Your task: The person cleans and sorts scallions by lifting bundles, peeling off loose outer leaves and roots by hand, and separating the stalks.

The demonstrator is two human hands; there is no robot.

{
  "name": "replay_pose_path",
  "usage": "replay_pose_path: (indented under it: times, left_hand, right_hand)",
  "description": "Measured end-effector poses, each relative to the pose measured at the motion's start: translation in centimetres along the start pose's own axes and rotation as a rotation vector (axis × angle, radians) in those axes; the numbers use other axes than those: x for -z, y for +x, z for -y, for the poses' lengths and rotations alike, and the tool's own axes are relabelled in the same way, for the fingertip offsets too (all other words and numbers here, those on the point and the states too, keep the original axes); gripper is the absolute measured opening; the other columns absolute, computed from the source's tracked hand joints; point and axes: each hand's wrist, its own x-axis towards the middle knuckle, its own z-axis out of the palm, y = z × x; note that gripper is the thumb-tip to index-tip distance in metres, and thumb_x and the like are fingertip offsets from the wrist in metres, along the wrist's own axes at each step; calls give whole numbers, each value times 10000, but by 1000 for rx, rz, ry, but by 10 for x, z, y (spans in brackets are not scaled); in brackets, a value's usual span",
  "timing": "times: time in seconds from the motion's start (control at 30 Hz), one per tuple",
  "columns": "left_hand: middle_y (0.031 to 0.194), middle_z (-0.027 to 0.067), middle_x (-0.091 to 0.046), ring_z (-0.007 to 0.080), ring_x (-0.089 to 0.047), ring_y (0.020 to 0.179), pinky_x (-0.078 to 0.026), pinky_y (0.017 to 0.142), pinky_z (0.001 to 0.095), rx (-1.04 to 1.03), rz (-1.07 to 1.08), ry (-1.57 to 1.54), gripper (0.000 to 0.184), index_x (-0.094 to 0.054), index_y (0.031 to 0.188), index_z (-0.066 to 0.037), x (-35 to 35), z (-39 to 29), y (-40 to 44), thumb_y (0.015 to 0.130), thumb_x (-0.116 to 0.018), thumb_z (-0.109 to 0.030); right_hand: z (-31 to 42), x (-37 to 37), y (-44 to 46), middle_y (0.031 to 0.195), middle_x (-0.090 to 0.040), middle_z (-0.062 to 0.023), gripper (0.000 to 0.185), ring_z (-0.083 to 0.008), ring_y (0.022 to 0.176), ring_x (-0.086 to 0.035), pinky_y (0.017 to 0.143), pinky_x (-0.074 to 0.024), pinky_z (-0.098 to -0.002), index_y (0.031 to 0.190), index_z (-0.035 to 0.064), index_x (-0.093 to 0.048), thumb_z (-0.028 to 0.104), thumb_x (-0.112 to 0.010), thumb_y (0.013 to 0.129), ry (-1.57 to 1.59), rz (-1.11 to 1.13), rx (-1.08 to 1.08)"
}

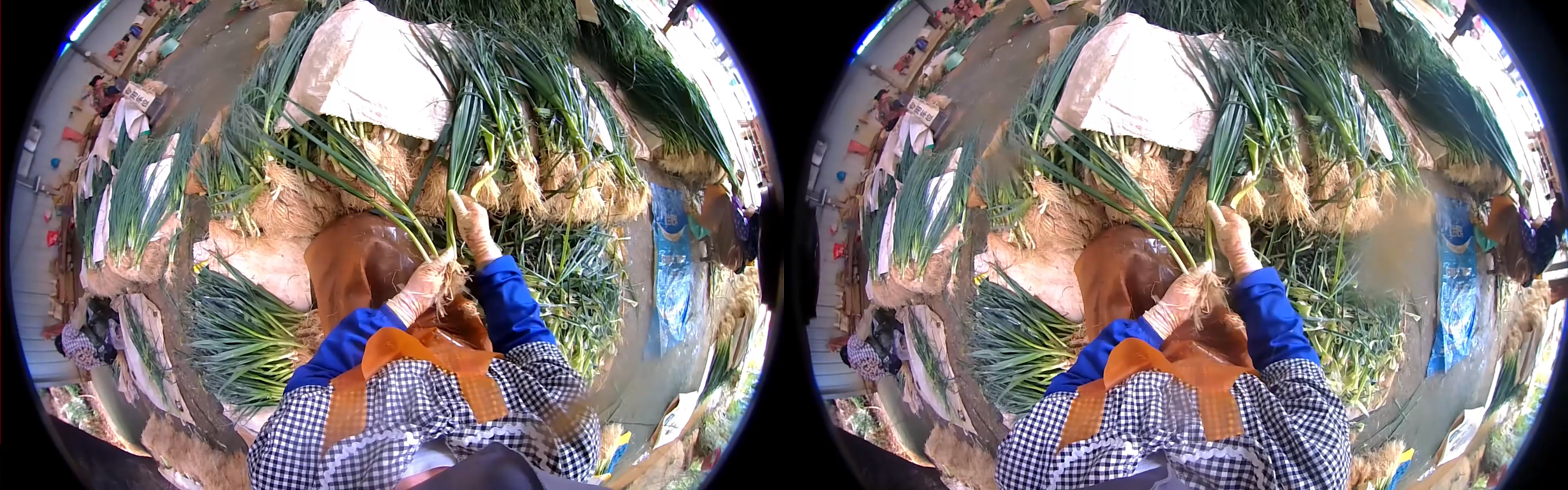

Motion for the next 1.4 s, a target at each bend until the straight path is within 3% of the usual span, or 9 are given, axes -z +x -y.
replay_pose_path:
  times: [0.13,0.37,0.57,0.7,0.83,0.93,1.03,1.17,1.4]
  left_hand:
    - [744,-23,-537,84,-530,633,-435,562,205,-190,-200,372,153,-574,919,-60,-1,11,0,789,-641,-16]
    - [774,17,-556,127,-557,644,-486,587,226,-112,20,47,160,-560,969,-37,4,10,-2,816,-593,-6]
    - [845,45,-594,159,-598,754,-517,670,265,-276,-200,197,142,-574,1000,-25,30,20,20,861,-550,-17]
    - [791,25,-592,125,-590,664,-510,564,248,-182,-164,14,145,-571,980,-66,-3,-6,1,908,-532,-186]
    - [672,8,-554,90,-538,540,-433,426,197,-106,40,-109,115,-570,964,-64,9,-18,-1,891,-554,-151]
    - [723,26,-559,109,-548,593,-461,503,204,-255,22,-23,162,-561,1015,-31,7,0,4,866,-583,-91]
    - [796,28,-577,105,-565,665,-481,594,200,-350,73,72,207,-563,1066,-22,11,8,9,870,-584,-84]
    - [867,19,-568,101,-554,731,-486,651,210,-439,-175,275,265,-531,1112,-17,13,10,17,860,-599,-68]
    - [745,41,-541,110,-483,546,-380,438,219,10,259,-262,197,-541,1026,-73,25,-6,9,892,-547,-218]
  right_hand:
    - [-6,0,-10,606,-585,-160,389,-346,610,-593,553,-465,-432,697,100,-608,407,-476,897,-440,-152,-22]
    - [6,18,10,585,-541,-32,351,-112,567,-523,549,-416,-266,866,37,-602,387,-584,863,446,58,-270]
    - [0,11,13,596,-573,-145,367,-300,564,-585,537,-473,-358,672,97,-557,406,-536,869,-558,-236,244]
    - [62,53,-66,539,-551,-45,300,-127,458,-488,458,-420,-279,745,61,-605,309,-535,897,411,561,-363]
    - [41,131,-99,664,-618,-62,358,-142,555,-549,535,-456,-283,851,36,-639,375,-529,887,101,932,-586]
    - [-19,130,-68,902,-653,-174,598,-285,853,-638,741,-507,-353,996,37,-652,585,-539,784,-1051,1113,-246]
    - [31,94,-27,793,-641,-149,536,-222,762,-630,671,-484,-331,978,26,-630,531,-564,811,36,383,-507]
    - [18,29,16,713,-606,-110,393,-199,654,-576,623,-452,-310,904,21,-616,409,-588,847,-328,337,31]
    - [7,1,-23,581,-475,70,225,-25,466,-366,436,-272,-178,775,117,-574,301,-551,902,788,68,-349]
